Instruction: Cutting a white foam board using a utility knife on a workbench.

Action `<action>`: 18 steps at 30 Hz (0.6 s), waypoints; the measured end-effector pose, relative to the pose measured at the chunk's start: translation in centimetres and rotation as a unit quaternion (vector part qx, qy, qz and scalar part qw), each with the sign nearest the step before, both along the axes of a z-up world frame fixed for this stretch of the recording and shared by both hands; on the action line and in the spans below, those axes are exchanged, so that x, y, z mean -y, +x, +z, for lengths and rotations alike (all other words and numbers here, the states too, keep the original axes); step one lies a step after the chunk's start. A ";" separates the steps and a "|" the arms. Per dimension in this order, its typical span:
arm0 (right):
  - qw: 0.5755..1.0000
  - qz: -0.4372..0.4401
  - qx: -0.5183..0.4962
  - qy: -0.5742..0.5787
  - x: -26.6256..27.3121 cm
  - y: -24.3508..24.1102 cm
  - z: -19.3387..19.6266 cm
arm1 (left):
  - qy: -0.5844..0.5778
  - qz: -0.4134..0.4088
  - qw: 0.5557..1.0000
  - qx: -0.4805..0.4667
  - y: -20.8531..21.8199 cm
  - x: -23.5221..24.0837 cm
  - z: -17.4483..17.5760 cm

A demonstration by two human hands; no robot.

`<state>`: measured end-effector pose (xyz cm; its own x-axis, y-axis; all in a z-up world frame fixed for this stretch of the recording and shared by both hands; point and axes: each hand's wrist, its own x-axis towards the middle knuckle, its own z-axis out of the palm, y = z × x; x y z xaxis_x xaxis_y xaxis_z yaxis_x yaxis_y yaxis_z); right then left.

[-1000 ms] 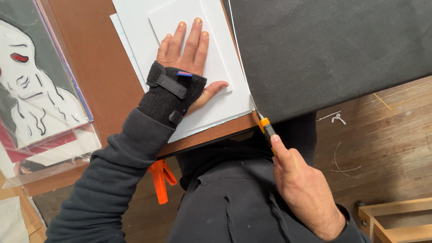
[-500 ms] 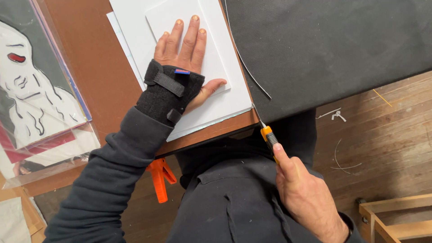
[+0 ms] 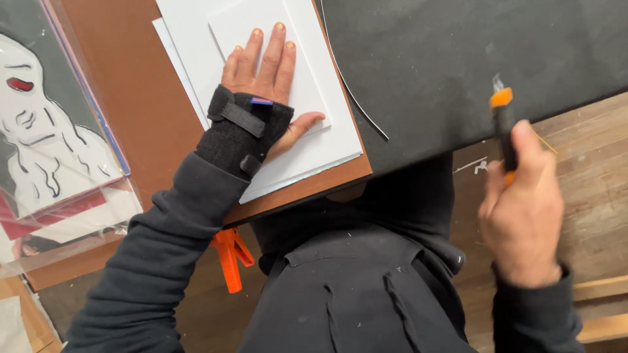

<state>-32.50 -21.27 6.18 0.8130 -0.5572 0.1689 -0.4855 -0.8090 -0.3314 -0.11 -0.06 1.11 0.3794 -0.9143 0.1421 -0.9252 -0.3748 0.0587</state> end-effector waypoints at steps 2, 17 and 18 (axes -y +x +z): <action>0.996 0.014 -0.005 -0.088 1.1 3.1 1.8 | -0.007 0.000 1.000 0.000 0.0 -0.1 -0.1; 0.986 0.148 0.078 -0.015 -1.7 11.4 -3.1 | -0.015 0.006 1.000 -0.008 0.1 0.0 -0.8; 0.986 0.142 0.077 -0.030 -0.9 11.3 -3.2 | -0.017 0.003 1.000 -0.007 0.2 0.0 -0.8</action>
<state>-21.20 -20.42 3.01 0.8970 -0.2953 0.3290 -0.1834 -0.9257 -0.3309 0.05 -0.11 0.29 0.3874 -0.9065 0.1680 -0.9218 -0.3785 0.0835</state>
